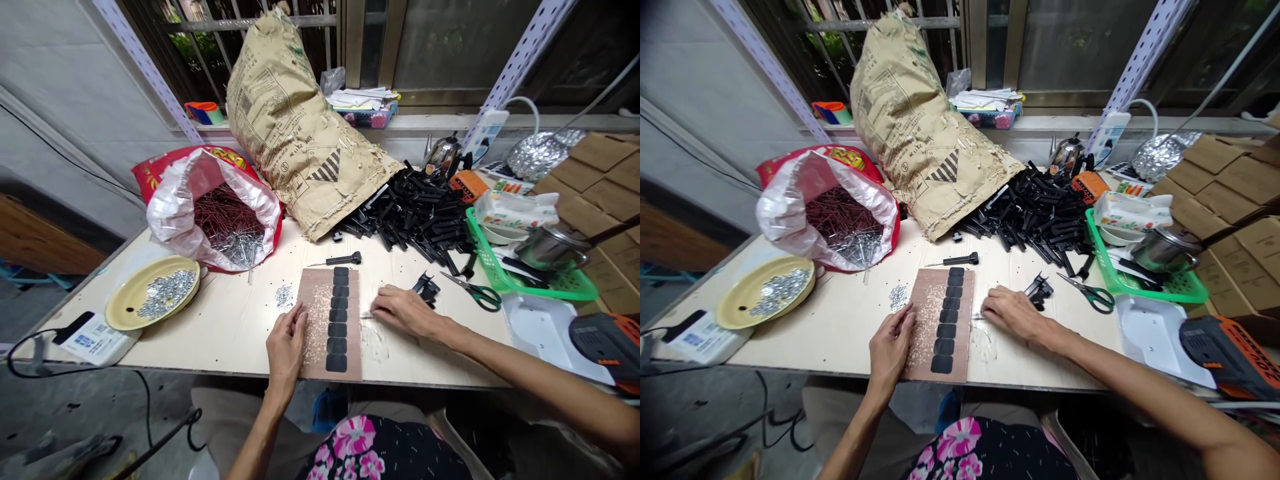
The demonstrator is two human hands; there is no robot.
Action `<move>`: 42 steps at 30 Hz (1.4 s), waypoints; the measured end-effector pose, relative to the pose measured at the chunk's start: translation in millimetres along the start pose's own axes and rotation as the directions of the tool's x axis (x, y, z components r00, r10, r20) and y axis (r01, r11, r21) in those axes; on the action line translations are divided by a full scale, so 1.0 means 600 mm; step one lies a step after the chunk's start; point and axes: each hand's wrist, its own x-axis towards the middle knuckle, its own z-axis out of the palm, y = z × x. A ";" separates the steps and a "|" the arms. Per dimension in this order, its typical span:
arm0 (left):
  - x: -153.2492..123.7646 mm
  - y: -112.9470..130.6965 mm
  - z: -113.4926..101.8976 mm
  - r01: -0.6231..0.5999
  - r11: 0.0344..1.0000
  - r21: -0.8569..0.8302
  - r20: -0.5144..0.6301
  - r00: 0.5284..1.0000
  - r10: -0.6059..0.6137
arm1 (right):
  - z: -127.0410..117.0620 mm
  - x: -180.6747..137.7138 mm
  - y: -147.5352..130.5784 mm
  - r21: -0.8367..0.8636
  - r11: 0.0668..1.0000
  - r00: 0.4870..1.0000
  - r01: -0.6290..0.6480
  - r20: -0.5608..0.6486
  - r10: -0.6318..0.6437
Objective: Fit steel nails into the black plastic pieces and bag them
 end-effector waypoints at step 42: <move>0.073 -0.015 -0.064 0.394 0.792 -0.467 0.124 0.915 -0.383 | 0.009 0.208 -0.035 0.088 0.979 0.918 0.184 -0.372 -0.139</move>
